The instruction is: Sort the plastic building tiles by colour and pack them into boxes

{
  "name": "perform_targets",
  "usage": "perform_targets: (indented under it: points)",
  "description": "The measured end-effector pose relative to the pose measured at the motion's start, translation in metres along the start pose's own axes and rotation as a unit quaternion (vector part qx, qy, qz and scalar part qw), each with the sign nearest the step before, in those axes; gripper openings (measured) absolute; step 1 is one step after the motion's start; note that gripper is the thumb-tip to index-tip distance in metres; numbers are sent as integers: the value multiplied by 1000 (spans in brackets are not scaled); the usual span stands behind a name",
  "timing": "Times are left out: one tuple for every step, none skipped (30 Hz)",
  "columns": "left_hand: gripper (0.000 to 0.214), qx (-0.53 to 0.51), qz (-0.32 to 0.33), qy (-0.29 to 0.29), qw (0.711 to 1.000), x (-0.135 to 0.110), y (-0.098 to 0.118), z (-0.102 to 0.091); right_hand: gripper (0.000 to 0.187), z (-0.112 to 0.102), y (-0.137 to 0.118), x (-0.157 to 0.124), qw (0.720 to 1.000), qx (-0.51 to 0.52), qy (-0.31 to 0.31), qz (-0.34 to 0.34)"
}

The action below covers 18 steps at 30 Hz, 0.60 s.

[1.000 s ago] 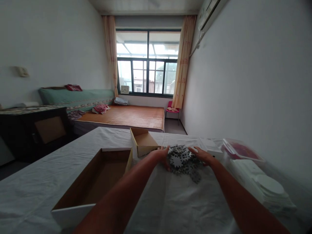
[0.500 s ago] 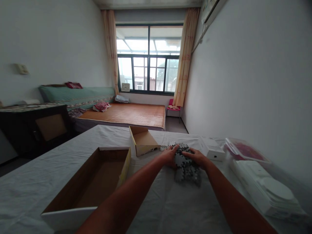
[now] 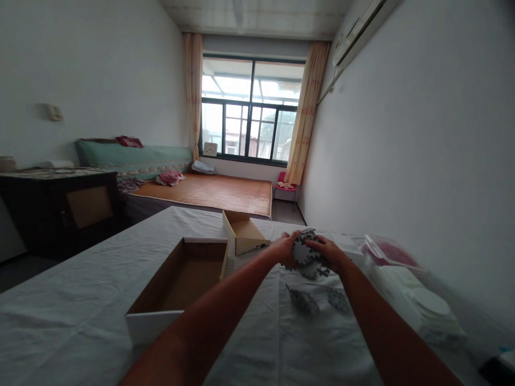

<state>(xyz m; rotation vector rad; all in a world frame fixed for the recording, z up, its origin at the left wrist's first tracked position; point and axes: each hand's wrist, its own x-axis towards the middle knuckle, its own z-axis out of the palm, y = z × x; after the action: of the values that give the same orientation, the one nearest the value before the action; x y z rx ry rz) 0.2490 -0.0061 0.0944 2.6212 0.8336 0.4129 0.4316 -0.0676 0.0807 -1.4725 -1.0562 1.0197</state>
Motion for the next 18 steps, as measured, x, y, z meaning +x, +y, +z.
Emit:
perform_targets:
  points:
    - [113, 2, -9, 2, 1000, -9, 2, -13, 50, 8, -10, -3, 1000, 4, -6, -8]
    - [114, 9, -20, 1, 1000, -20, 3, -27, 51, 18, -20, -7, 1000, 8, -14, -15]
    - [115, 16, -28, 1, 999, -32, 3, -41, 51, 30, -31, -11, 999, 14, -24, -22]
    - [116, 22, -30, 8, 999, -47, 1, -57, 51, 46, -42, -15, 999, 22, -37, -30]
    - [116, 31, -30, 22, 999, -64, -3, -72, 51, 64, -53, -19, 997, 33, -52, -40]
    - [116, 43, -31, 40, 998, -82, -9, -86, 51, 84, -63, -24, 995, 47, -71, -55]
    - [116, 56, -38, 64, 996, -102, -17, -100, 51, 107, -71, -29, 991, 62, -92, -72]
    - [115, 61, -42, 87, 993, -122, -27, -112, 52, 130, -78, -34, 987, 78, -112, -90]
    - [114, 61, -43, 106, 992, -143, -39, -121, 52, 154, -83, -38, 982, 91, -133, -102]
    - [113, 59, -45, 124, 989, -163, -52, -128, 53, 177, -85, -42, 978, 98, -152, -107]
    - [113, 57, -44, 135, 988, -182, -65, -133, 56, 198, -86, -46, 975, 100, -170, -103]
    - [114, 54, -42, 136, 988, -200, -79, -136, 58, 217, -85, -49, 974, 96, -185, -92]
    - [114, 46, -54, 128, 989, -216, -91, -137, 59, 232, -84, -51, 973, 88, -200, -77]
    - [114, 33, -74, 99, 992, -229, -102, -137, 60, 243, -81, -52, 972, 76, -214, -63]
    - [111, 21, -98, 66, 993, -239, -110, -136, 60, 250, -79, -53, 970, 64, -227, -51]
    - [108, 10, -122, 37, 992, -247, -116, -136, 60, 254, -77, -54, 968, 53, -240, -41]
    - [102, 0, -138, 13, 990, -252, -119, -137, 59, 254, -76, -56, 966, 41, -254, -36]
    - [96, -9, -142, 0, 990, -254, -120, -139, 58, 251, -77, -57, 962, 31, -267, -38]
